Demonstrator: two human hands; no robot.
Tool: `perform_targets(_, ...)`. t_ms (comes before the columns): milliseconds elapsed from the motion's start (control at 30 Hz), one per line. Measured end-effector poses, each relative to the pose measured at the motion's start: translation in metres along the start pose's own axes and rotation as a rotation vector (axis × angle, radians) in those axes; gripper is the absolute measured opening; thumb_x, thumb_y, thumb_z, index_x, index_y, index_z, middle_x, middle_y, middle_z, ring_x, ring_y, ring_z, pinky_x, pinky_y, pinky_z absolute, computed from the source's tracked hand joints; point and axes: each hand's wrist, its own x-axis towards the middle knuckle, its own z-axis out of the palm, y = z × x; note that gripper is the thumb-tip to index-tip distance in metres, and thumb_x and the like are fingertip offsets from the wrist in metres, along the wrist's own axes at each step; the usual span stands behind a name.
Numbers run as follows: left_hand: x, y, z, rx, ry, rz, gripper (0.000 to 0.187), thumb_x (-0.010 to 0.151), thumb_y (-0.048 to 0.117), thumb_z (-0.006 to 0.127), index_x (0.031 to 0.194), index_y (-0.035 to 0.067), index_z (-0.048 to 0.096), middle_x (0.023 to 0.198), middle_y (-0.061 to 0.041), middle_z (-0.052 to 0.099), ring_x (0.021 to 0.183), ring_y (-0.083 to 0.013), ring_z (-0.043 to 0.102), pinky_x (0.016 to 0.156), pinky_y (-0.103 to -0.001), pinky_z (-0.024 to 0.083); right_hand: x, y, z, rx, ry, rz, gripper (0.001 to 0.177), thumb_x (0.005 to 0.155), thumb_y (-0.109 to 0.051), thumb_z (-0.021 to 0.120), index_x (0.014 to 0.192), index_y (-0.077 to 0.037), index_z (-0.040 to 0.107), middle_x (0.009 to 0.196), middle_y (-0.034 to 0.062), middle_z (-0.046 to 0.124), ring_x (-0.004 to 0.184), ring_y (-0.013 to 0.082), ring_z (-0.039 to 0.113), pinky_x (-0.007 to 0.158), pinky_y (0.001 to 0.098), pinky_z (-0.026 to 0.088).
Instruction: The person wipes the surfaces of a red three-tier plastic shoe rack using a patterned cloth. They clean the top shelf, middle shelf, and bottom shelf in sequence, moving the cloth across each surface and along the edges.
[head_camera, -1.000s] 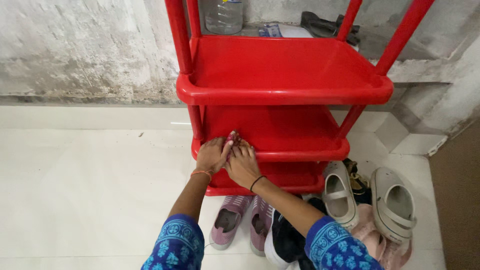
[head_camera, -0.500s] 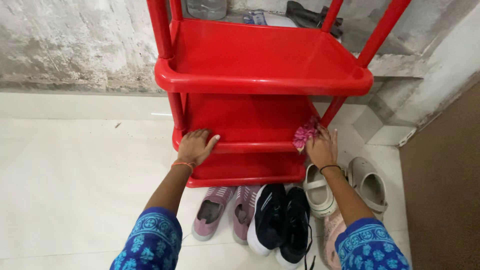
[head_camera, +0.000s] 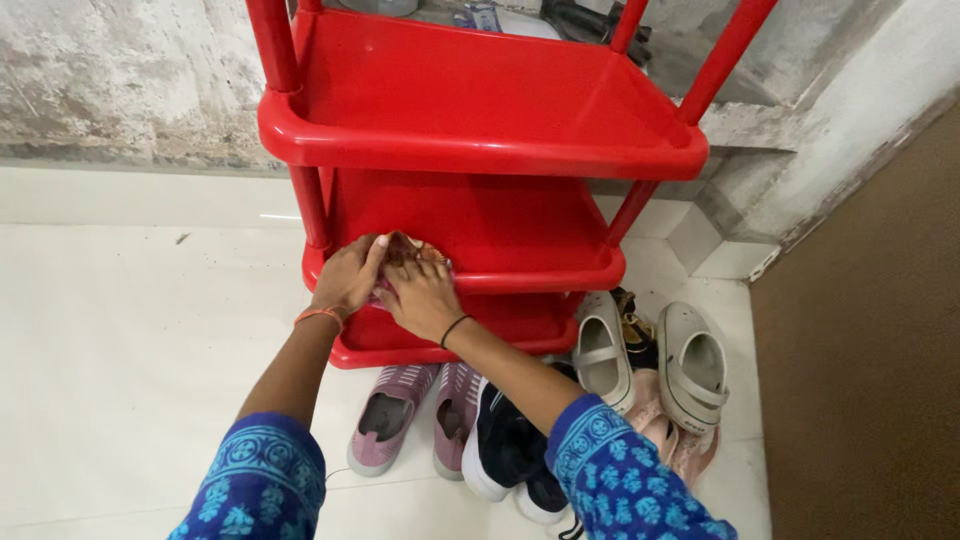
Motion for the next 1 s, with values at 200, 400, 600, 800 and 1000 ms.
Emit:
perform_targets(200, 0.003, -0.009, 0.004, 0.015, 0.018, 0.104, 0.063, 0.105, 0.055, 0.034, 0.132, 0.006, 0.063, 0.125, -0.024, 0.067, 0.122, -0.0421, 0.058, 0.104, -0.051, 0.043, -0.021, 0.044, -0.002, 0.02, -0.03, -0.012, 0.044, 0.102, -0.039, 0.05, 0.132, -0.01, 0.064, 0.144, 0.0143, 0.062, 0.139, 0.0308, 0.049, 0.119, 0.0526, 0.028)
perform_targets(400, -0.001, -0.003, -0.001, 0.025, -0.047, -0.023, 0.067, 0.103, 0.058, 0.033, 0.137, 0.008, 0.062, 0.125, -0.024, 0.068, 0.123, -0.0425, 0.059, 0.106, -0.05, 0.043, -0.082, 0.17, -0.038, -0.298, -0.051, 0.191, 0.045, 0.105, -0.036, 0.046, 0.127, -0.003, 0.067, 0.14, 0.0178, 0.061, 0.137, 0.0339, 0.048, 0.115, 0.0623, 0.027)
perform_targets(600, 0.001, -0.003, -0.002, 0.041, -0.047, -0.01, 0.069, 0.103, 0.06, 0.033, 0.137, 0.007, 0.061, 0.124, -0.025, 0.067, 0.122, -0.0426, 0.058, 0.105, -0.051, 0.042, -0.141, 0.24, -0.092, -0.449, -0.072, 0.528, 0.037, 0.103, -0.031, 0.051, 0.124, -0.003, 0.064, 0.141, 0.0137, 0.061, 0.133, 0.0376, 0.05, 0.121, 0.0531, 0.034)
perform_targets(800, 0.007, -0.012, 0.004, 0.053, -0.042, -0.006, 0.069, 0.102, 0.06, 0.031, 0.135, 0.007, 0.062, 0.123, -0.024, 0.069, 0.121, -0.0443, 0.059, 0.104, -0.051, 0.043, -0.115, 0.181, -0.05, -0.367, 0.07, 0.347, 0.056, 0.1, -0.027, 0.054, 0.152, -0.006, 0.049, 0.137, 0.0204, 0.059, 0.131, 0.0387, 0.049, 0.113, 0.0541, 0.033)
perform_targets(1000, 0.009, -0.011, 0.005, 0.0, -0.006, -0.022, 0.068, 0.103, 0.059, 0.032, 0.133, 0.007, 0.063, 0.125, -0.026, 0.067, 0.121, -0.0451, 0.06, 0.105, -0.051, 0.044, -0.041, 0.04, -0.023, 0.075, -0.009, 0.208, 0.046, 0.097, -0.034, 0.059, 0.14, -0.017, 0.058, 0.133, 0.01, 0.064, 0.126, 0.0346, 0.053, 0.108, 0.0535, 0.035)
